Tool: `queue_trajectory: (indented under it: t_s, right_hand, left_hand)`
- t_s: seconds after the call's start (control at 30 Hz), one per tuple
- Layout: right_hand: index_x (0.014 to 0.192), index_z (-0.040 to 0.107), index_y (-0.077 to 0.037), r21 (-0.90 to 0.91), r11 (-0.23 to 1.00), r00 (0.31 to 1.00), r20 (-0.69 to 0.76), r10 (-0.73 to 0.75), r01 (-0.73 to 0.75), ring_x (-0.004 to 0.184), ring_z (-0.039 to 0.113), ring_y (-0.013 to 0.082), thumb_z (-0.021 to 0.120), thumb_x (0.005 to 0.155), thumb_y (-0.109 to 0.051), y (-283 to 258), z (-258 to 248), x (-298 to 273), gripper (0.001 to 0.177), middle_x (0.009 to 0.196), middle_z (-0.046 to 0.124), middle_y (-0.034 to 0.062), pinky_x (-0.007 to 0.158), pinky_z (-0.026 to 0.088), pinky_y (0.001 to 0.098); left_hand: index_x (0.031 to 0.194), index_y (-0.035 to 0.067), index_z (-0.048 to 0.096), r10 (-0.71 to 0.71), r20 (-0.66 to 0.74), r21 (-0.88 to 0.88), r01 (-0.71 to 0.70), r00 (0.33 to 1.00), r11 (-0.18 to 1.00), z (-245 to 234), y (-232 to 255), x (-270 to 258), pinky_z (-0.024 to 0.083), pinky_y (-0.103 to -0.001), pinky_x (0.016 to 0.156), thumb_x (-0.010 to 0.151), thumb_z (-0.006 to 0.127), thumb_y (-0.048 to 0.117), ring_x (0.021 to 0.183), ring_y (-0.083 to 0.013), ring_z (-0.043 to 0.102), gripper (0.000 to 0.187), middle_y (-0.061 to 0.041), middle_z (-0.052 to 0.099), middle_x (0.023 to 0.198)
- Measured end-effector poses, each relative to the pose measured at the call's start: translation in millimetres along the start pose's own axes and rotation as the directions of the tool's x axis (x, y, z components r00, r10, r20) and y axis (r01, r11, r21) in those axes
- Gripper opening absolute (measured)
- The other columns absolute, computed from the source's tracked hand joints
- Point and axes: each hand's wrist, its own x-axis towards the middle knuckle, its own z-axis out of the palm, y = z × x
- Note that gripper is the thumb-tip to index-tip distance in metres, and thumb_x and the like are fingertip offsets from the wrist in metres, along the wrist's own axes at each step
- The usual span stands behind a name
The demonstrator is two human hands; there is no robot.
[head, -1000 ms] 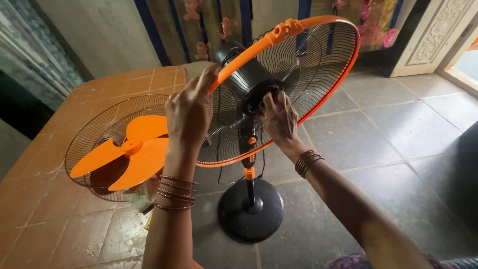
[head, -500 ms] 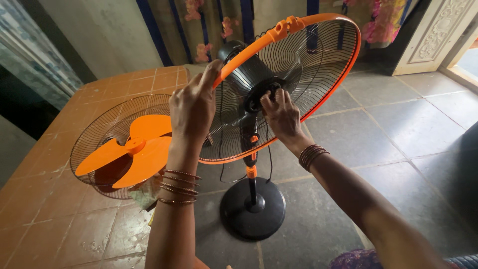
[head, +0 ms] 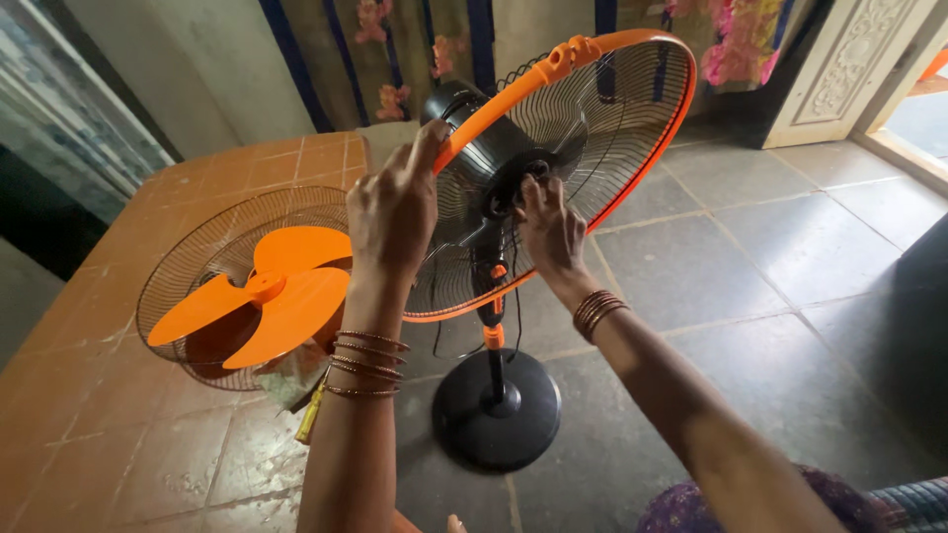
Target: The person uses a screwdriver to loosen the front grille of an orange electric fan, then removes the grille and the fan blades. The person places the removed parts on a nearby table.
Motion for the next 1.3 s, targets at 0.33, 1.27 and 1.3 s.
queue_trajectory:
  t_s: [0.33, 1.27, 1.3]
  right_hand:
    - [0.119, 0.058, -0.011, -0.185, 0.930, 0.943, -0.038, -0.330, 0.318, 0.094, 0.066, 0.0278, 0.074, 0.083, -0.019, 20.9, -8.2, 7.8, 0.041, 0.106, 0.059, 0.0133, 0.067, 0.059, 0.0392]
    - [0.119, 0.054, -0.010, -0.441, 0.576, 0.672, 0.086, -0.736, 0.688, 0.098, 0.067, 0.0245, 0.061, 0.099, -0.021, 34.9, -30.9, 35.1, 0.024, 0.108, 0.065, 0.0147, 0.075, 0.056, 0.0342]
    - [0.118, 0.054, -0.011, -0.460, 0.543, 0.649, 0.100, -0.754, 0.702, 0.099, 0.067, 0.0242, 0.061, 0.099, -0.022, 35.0, -31.9, 36.9, 0.023, 0.107, 0.065, 0.0141, 0.075, 0.056, 0.0339]
  left_hand:
    - [0.127, 0.019, 0.061, -0.018, 0.020, 0.019, 0.018, 1.000, 1.000, 3.3, -4.2, 0.6, 0.056, -0.041, 0.054, 0.102, 0.064, 0.011, 0.063, -0.0275, 0.072, 0.027, -0.005, 0.075, 0.091]
    - [0.127, 0.017, 0.059, 0.038, 0.027, -0.028, -0.037, 0.999, 0.999, 7.8, -10.6, 14.5, 0.055, -0.037, 0.049, 0.102, 0.057, 0.006, 0.057, -0.0206, 0.070, 0.027, -0.006, 0.078, 0.097]
    - [0.127, 0.017, 0.058, 0.047, 0.010, -0.041, -0.047, 0.999, 0.998, 7.5, -10.8, 14.8, 0.055, -0.036, 0.048, 0.101, 0.057, 0.006, 0.057, -0.0203, 0.070, 0.028, -0.006, 0.078, 0.100]
